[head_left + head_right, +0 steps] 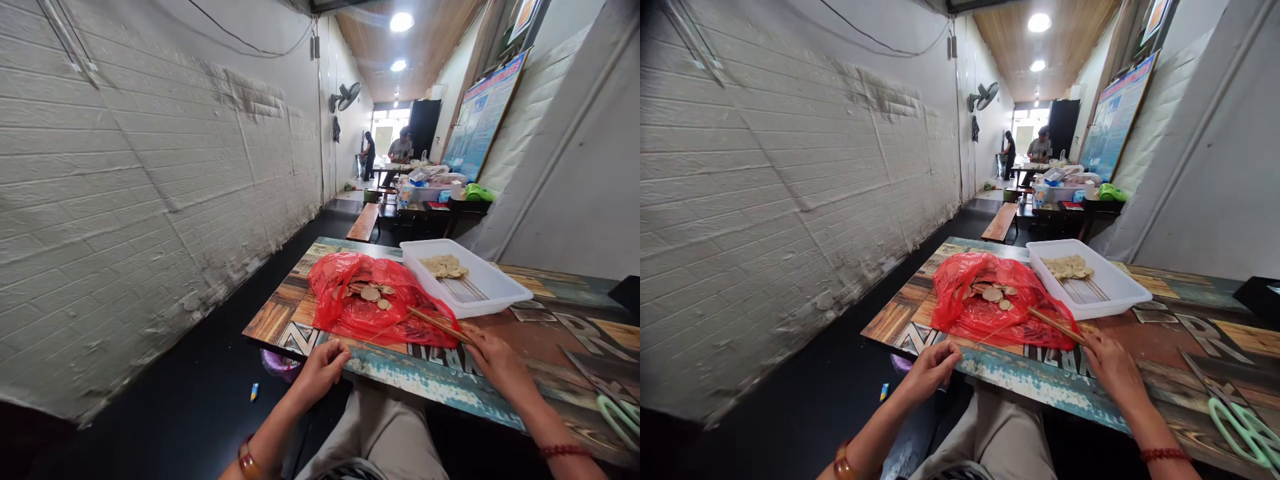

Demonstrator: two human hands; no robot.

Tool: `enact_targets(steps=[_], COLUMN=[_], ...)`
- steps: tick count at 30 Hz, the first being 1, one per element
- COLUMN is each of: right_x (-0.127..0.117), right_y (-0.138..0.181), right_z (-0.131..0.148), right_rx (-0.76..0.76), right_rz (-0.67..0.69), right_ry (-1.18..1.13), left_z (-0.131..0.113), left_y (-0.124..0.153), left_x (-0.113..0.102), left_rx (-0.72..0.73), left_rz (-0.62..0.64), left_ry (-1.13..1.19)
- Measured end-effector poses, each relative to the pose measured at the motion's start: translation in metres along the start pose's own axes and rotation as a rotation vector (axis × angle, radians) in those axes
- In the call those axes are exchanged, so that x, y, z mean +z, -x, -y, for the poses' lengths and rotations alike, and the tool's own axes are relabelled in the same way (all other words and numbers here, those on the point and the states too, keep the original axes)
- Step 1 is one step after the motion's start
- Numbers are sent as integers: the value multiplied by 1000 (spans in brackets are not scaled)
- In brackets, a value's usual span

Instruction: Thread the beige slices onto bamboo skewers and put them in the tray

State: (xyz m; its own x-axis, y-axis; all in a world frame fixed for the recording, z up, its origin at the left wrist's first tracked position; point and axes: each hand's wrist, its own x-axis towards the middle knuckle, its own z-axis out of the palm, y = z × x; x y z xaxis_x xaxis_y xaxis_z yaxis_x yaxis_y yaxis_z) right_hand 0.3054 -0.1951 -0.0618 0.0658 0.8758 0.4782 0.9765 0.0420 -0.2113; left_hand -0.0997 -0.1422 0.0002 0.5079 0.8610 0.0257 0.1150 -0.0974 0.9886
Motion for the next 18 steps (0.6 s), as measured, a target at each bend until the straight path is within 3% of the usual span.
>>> enact_targets(steps=[3,7,13,18], right_x=[-15,-40,-45,-25], right_y=[-4,-15,-37,-41], right_z=[16,70,161,194], right_rx=[-49,-85,-282,-298], right_rz=[-55,-265,-75,109], right_ry=[-28,-150,-335,-677], left_z=[-2,-14,-41,-44], left_y=[-6,-16,-32,-43], left_x=[-3,1,11,4], left_rx=[72,194,323,214], left_rz=[-72,-104,42,15], left_ry=[-124,-356,-509,-343])
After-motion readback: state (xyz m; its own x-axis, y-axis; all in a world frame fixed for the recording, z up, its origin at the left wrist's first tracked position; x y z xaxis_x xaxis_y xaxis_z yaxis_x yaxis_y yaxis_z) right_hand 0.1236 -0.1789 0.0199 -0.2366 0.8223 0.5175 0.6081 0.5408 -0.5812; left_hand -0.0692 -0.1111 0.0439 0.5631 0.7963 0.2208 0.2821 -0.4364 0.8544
